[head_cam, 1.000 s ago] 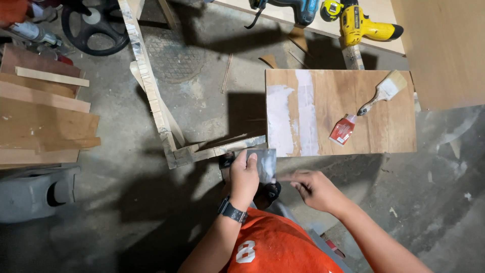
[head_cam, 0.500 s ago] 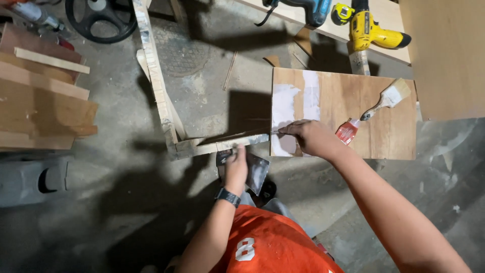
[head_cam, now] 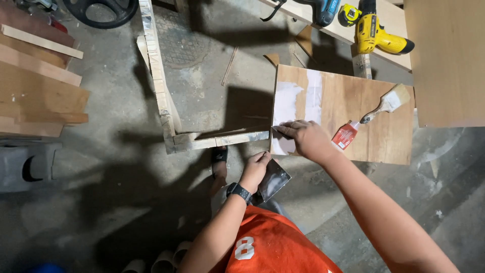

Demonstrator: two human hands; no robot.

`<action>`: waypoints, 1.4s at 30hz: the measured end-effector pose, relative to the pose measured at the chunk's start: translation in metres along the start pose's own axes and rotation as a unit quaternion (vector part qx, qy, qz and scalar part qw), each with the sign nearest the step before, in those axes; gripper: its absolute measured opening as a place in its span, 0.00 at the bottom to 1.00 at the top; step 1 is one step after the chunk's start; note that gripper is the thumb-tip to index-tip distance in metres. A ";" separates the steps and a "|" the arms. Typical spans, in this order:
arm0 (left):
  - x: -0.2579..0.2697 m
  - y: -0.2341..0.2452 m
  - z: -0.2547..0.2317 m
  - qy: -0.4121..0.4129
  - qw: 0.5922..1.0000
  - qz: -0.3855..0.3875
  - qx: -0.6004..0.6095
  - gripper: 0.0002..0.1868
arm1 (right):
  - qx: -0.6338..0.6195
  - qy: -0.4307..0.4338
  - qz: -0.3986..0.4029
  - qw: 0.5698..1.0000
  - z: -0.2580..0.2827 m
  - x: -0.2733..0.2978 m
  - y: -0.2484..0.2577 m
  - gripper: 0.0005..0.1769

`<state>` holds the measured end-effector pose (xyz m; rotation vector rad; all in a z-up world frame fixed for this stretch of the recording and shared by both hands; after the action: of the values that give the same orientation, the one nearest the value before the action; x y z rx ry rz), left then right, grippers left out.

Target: Sanding a wooden component and applying wood filler to the joints of a cabinet frame.

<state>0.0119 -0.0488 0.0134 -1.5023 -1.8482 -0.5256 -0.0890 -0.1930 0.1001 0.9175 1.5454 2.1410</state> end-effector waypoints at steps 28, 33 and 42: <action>-0.020 -0.006 0.035 0.128 0.950 0.092 0.270 0.07 | 0.010 0.006 -0.005 1.000 0.029 0.082 -0.049 0.38; 0.000 -0.003 0.006 0.114 0.958 0.113 0.239 0.19 | -0.048 -0.051 -0.055 0.996 0.011 0.038 0.062 0.40; 0.003 -0.004 0.005 0.122 0.946 0.120 0.276 0.23 | -0.032 -0.075 -0.039 0.996 -0.028 -0.027 -0.020 0.36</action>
<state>0.0062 -0.0442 0.0127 -1.1903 -1.4335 -0.0576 -0.0899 -0.2223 0.0677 0.9560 1.4077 2.0069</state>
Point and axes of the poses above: each hand's wrist, its own x-axis away from the middle knuckle, its own y-axis out of the back of the hand, z = x × y, the point moved 7 cm from there along -x, towards the middle knuckle, and after that the axes turned 8 degrees about -x, right-handed, at the moved point
